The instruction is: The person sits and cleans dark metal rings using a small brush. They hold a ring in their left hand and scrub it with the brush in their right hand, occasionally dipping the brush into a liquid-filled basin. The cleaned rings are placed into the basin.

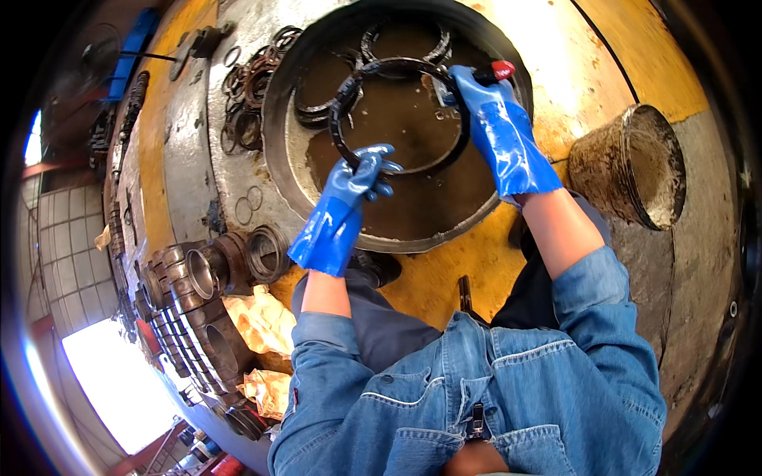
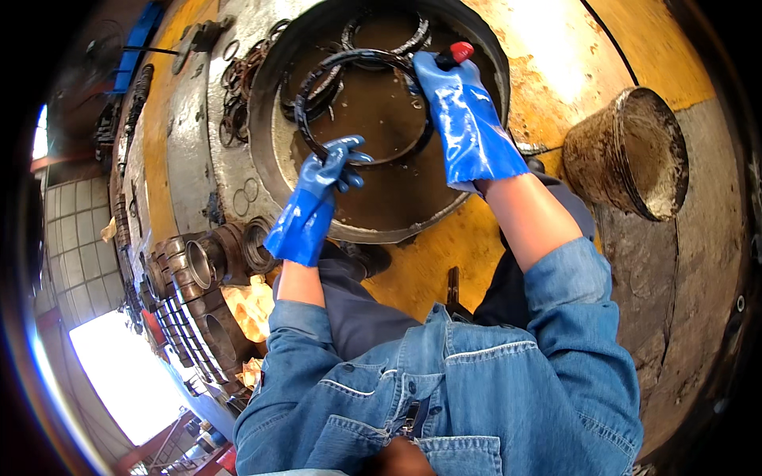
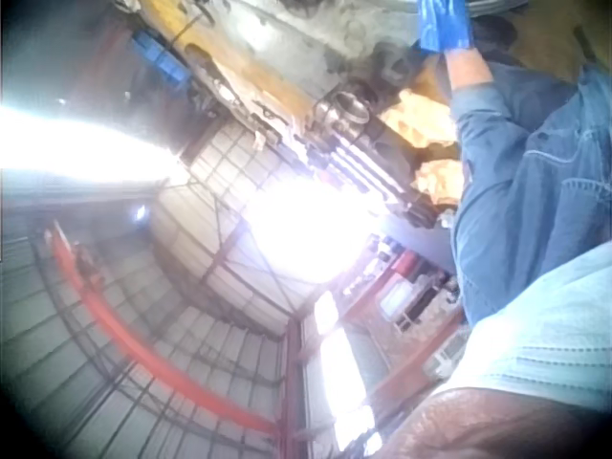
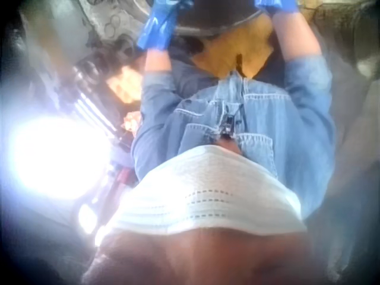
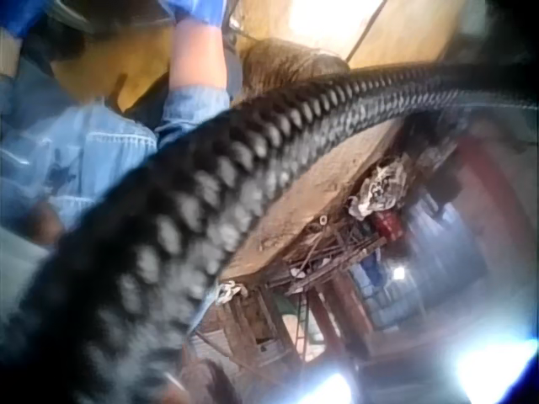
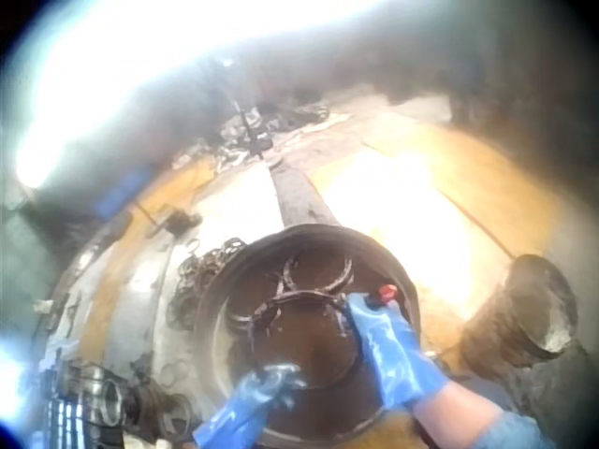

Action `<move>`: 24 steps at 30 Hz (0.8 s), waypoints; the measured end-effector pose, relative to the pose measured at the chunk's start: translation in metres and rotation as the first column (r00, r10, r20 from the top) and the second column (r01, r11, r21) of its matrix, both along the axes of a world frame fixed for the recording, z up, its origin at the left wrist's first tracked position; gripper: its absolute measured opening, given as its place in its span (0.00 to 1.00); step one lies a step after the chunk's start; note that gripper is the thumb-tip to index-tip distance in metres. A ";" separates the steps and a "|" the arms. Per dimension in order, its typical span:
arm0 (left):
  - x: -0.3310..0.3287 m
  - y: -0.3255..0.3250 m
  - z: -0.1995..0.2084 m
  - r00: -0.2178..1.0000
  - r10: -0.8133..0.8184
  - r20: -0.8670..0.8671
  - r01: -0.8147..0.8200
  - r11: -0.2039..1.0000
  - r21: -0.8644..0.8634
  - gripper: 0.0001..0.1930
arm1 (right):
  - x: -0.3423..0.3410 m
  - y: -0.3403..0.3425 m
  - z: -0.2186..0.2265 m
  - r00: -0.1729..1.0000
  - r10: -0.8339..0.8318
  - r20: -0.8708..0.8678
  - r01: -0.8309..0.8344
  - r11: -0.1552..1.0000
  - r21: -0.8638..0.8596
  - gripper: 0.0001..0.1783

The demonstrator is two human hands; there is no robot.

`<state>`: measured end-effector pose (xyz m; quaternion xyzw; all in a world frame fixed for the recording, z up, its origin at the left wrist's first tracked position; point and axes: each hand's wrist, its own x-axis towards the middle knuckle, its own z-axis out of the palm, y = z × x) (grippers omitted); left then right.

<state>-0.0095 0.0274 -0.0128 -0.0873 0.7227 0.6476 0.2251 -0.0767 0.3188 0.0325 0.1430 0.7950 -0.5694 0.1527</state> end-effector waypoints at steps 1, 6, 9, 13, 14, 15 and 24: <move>0.007 0.007 0.004 0.999 0.051 0.005 -0.051 0.998 0.037 0.23 | -0.004 -0.001 0.005 1.000 0.028 0.014 -0.028 0.999 0.034 0.14; 0.027 0.016 0.021 0.988 0.139 0.069 -0.149 0.973 0.175 0.18 | 0.001 0.003 0.012 1.000 -0.005 -0.010 0.005 1.000 -0.018 0.13; 0.024 0.009 0.040 0.985 0.162 0.056 -0.170 0.971 0.171 0.15 | 0.005 0.002 0.012 0.985 -0.172 0.019 0.171 0.955 -0.241 0.20; -0.007 -0.015 0.090 0.965 0.258 -0.038 -0.250 0.957 0.147 0.16 | -0.005 0.012 -0.010 0.974 -0.219 0.054 0.225 0.936 -0.270 0.24; -0.023 -0.041 0.097 0.964 0.248 -0.091 -0.230 0.957 0.177 0.19 | -0.008 0.010 -0.021 0.971 -0.233 0.046 0.236 0.925 -0.296 0.24; -0.042 -0.069 0.102 0.938 0.295 -0.181 -0.261 0.946 0.191 0.21 | -0.009 0.010 -0.025 0.969 -0.245 0.042 0.245 0.913 -0.325 0.24; -0.121 -0.081 0.034 0.948 0.302 0.104 -0.319 0.913 0.255 0.21 | -0.003 0.009 0.028 0.955 -0.071 0.287 0.119 0.981 -0.151 0.34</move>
